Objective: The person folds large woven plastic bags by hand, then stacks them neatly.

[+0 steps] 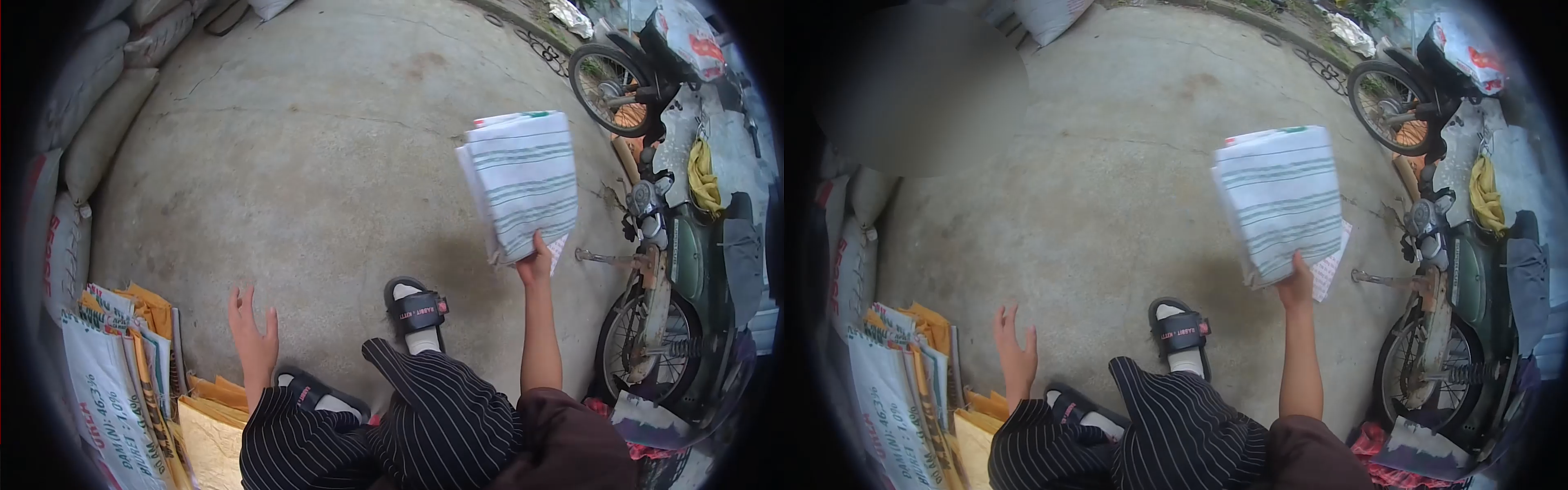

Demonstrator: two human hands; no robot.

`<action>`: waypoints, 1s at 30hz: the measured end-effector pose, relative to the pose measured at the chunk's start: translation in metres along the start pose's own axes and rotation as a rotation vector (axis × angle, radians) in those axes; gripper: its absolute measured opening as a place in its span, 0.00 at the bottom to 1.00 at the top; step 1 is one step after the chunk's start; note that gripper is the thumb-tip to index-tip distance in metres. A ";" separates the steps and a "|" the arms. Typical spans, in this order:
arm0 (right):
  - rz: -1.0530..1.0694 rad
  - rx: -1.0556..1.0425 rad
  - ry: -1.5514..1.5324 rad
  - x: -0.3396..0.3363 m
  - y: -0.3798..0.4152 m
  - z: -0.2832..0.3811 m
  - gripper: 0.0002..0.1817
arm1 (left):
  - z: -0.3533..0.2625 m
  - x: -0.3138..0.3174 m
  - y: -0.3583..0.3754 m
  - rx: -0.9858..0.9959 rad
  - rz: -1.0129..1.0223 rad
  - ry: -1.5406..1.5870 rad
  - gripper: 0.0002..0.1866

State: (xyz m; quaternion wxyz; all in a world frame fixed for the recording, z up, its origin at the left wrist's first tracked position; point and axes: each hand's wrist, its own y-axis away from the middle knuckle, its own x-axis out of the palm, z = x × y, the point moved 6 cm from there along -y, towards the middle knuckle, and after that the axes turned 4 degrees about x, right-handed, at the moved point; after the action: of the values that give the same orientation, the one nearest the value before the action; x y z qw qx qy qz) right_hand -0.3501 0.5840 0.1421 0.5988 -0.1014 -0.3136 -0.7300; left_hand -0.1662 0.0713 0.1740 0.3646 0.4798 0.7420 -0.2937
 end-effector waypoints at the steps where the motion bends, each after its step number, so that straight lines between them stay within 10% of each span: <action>1: -0.042 -0.083 -0.041 -0.031 -0.009 0.027 0.28 | 0.003 0.002 0.008 -0.020 0.051 -0.006 0.25; 6: -0.412 -0.100 -0.038 -0.209 -0.061 0.033 0.25 | 0.029 0.021 0.061 -0.084 0.224 -0.095 0.25; 8: -0.744 0.199 0.163 -0.301 -0.077 -0.032 0.26 | 0.058 0.032 0.077 -0.182 0.334 -0.130 0.25; 10: -0.674 0.143 0.116 -0.295 -0.086 -0.043 0.29 | 0.061 0.033 0.074 -0.161 0.306 -0.176 0.25; 12: -1.052 0.251 0.288 -0.297 -0.075 -0.034 0.36 | 0.056 0.013 0.069 -0.135 0.296 -0.240 0.25; 15: -1.308 0.117 1.028 -0.261 -0.052 0.003 0.40 | 0.035 0.007 0.050 -0.193 0.255 -0.292 0.25; 17: -1.379 -0.468 1.468 -0.175 -0.027 0.043 0.39 | 0.038 0.013 0.049 -0.131 0.230 -0.280 0.25; 23: -0.610 -0.927 1.869 -0.084 -0.066 0.069 0.44 | 0.037 0.029 0.050 -0.090 0.286 -0.223 0.26; 30: -0.680 -0.301 1.949 -0.113 -0.137 0.040 0.52 | 0.044 0.029 0.057 -0.113 0.314 -0.216 0.25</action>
State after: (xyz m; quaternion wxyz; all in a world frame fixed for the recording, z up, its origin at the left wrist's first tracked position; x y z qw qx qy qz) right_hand -0.4582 0.7107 0.0681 0.3365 0.5518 0.3881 -0.6570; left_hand -0.1100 0.0719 0.1205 0.5098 0.5341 0.6299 -0.2409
